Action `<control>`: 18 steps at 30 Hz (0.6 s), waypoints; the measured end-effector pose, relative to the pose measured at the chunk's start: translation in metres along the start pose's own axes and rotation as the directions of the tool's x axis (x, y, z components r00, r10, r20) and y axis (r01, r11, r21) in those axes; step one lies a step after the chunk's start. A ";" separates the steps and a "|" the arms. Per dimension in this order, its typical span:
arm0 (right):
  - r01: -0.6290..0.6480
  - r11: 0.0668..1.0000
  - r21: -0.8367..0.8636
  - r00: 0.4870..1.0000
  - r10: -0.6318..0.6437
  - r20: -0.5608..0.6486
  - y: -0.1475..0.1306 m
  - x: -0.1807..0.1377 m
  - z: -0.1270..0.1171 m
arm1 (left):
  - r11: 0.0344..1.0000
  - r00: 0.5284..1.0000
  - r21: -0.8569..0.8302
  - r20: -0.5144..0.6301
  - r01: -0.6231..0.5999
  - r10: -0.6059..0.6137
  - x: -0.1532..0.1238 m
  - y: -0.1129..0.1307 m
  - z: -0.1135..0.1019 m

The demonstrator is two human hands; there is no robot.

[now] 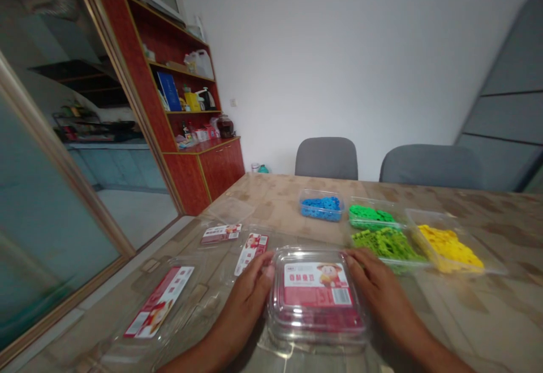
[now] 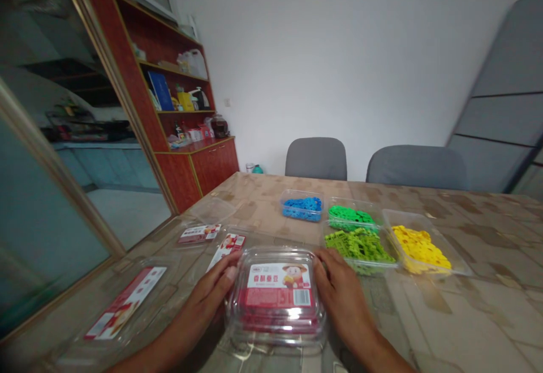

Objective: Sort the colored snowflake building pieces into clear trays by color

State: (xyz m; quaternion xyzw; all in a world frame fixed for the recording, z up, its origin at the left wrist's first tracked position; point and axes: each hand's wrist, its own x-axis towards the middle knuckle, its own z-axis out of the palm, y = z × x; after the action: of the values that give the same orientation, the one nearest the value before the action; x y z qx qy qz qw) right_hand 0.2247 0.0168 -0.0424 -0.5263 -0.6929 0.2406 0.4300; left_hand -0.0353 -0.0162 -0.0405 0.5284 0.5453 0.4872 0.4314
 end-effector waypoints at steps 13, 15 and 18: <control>-0.213 0.954 0.210 0.976 0.218 0.003 0.009 -0.018 -0.006 | 0.926 0.943 -0.283 0.289 0.250 -0.167 -0.015 0.001 0.014; -0.236 0.936 0.260 0.969 0.246 -0.005 0.011 -0.020 -0.003 | 0.908 0.933 -0.318 0.320 0.272 -0.168 -0.017 -0.001 0.016; -0.269 0.905 0.329 0.959 0.282 0.007 0.013 -0.023 0.003 | 0.901 0.936 -0.336 0.307 0.276 -0.172 -0.017 -0.007 0.017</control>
State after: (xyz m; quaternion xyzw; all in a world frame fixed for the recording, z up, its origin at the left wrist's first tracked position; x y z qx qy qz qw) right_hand 0.2305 -0.0005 -0.0619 -0.5450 -0.5531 0.3995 0.4872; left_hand -0.0180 -0.0320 -0.0511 0.4311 0.4361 0.4519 0.6479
